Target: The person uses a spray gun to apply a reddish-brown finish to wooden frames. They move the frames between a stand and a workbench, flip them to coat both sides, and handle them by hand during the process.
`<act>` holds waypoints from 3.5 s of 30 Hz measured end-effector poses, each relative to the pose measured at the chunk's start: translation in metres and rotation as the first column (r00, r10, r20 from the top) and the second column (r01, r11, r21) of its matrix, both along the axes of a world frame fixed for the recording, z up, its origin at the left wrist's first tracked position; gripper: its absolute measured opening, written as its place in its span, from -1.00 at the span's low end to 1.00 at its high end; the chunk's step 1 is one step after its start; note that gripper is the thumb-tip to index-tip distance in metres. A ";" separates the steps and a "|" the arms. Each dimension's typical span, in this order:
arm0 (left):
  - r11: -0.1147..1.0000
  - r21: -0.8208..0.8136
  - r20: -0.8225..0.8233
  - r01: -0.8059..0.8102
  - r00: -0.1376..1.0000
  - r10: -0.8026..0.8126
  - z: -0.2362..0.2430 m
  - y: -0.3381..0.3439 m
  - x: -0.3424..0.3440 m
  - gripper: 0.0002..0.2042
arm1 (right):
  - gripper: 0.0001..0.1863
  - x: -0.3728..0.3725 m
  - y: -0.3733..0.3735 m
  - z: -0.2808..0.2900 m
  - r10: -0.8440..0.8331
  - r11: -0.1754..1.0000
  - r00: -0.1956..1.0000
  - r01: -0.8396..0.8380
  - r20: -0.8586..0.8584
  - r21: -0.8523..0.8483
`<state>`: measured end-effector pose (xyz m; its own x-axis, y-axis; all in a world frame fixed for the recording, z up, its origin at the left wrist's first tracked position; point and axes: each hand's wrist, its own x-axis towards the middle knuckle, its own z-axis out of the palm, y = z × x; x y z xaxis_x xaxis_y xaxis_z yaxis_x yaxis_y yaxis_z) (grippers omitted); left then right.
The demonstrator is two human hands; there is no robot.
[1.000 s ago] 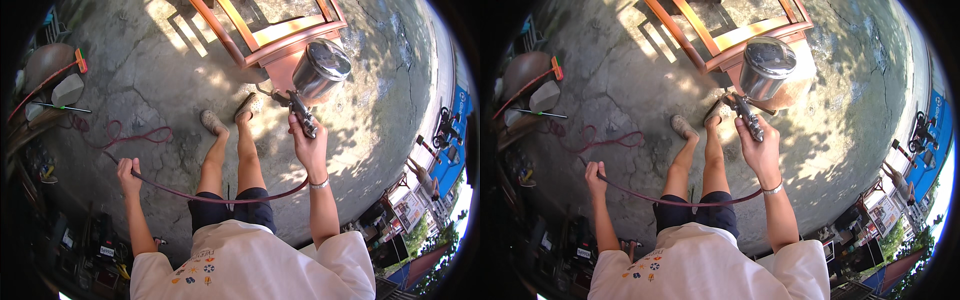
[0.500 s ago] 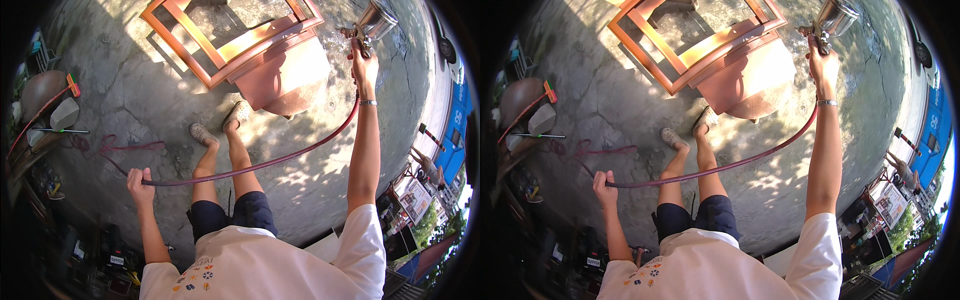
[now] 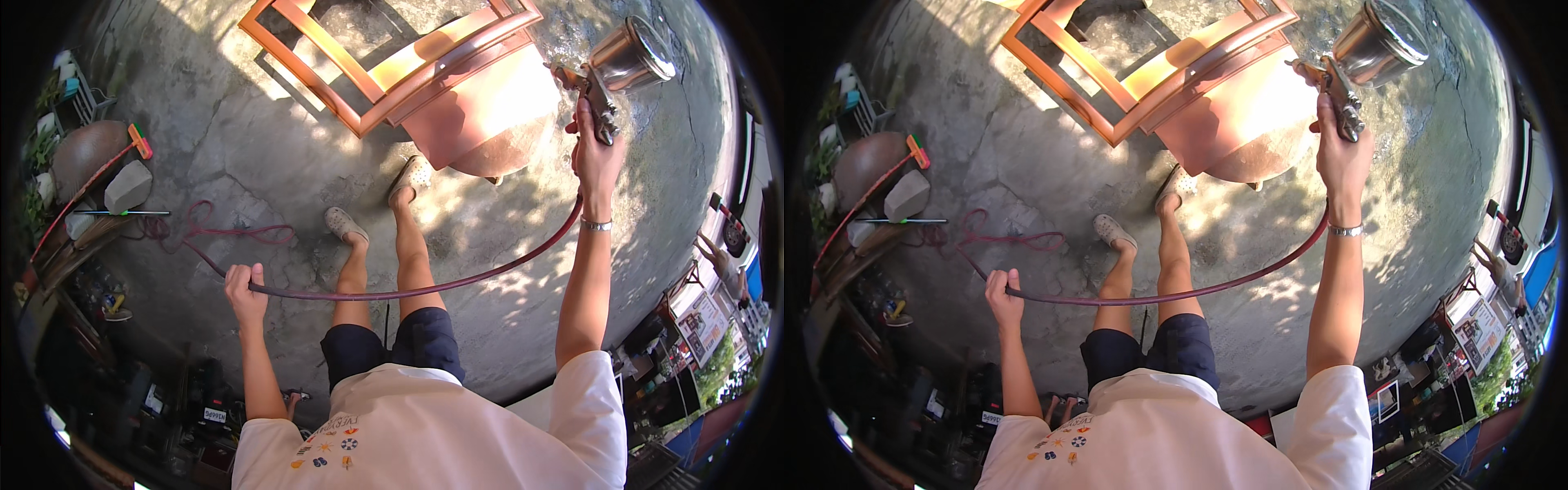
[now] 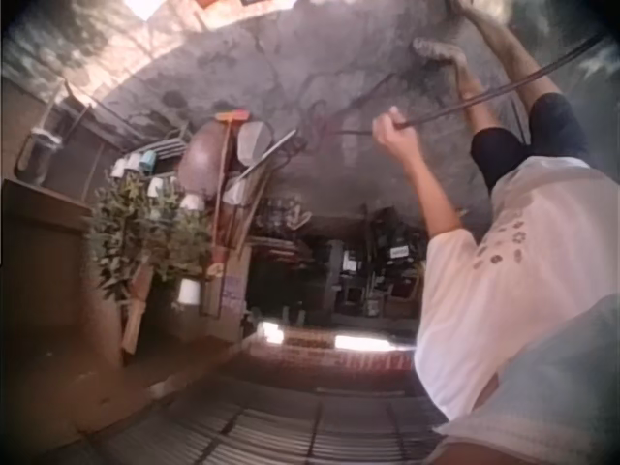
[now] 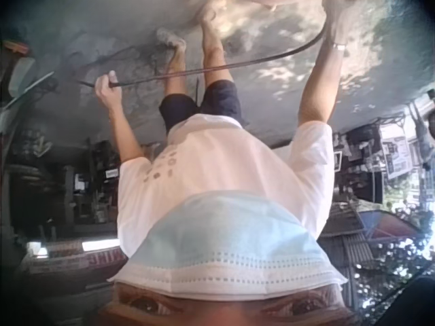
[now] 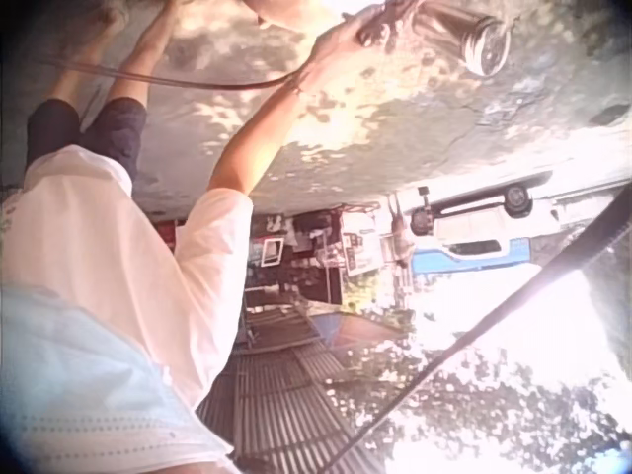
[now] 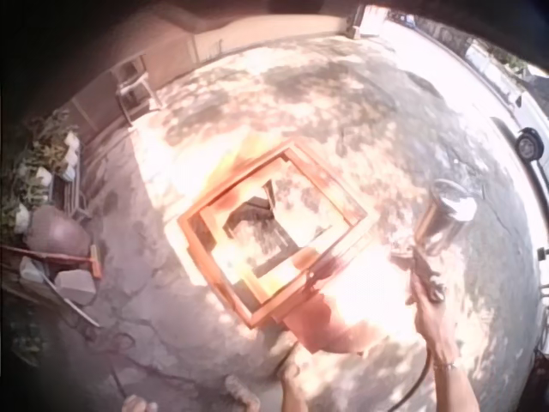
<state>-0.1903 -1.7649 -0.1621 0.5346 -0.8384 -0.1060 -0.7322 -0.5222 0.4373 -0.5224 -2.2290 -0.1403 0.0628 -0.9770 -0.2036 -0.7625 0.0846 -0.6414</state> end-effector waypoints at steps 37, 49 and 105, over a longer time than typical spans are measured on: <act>0.994 -0.081 -0.033 -0.067 0.997 0.065 0.030 -0.023 0.059 -0.61 | -0.59 0.010 -0.134 0.007 -0.368 0.810 0.856 0.487 0.364 -0.327; 0.979 -0.132 0.153 -0.155 0.973 0.174 0.053 -0.010 0.282 -0.61 | -0.65 0.228 -0.038 -0.073 -0.237 0.960 0.862 0.277 0.448 -0.026; 0.985 -0.173 0.130 0.026 0.992 -0.003 0.067 -0.077 0.445 -0.64 | -0.73 0.416 0.104 0.031 0.264 0.879 0.927 -0.345 0.266 0.329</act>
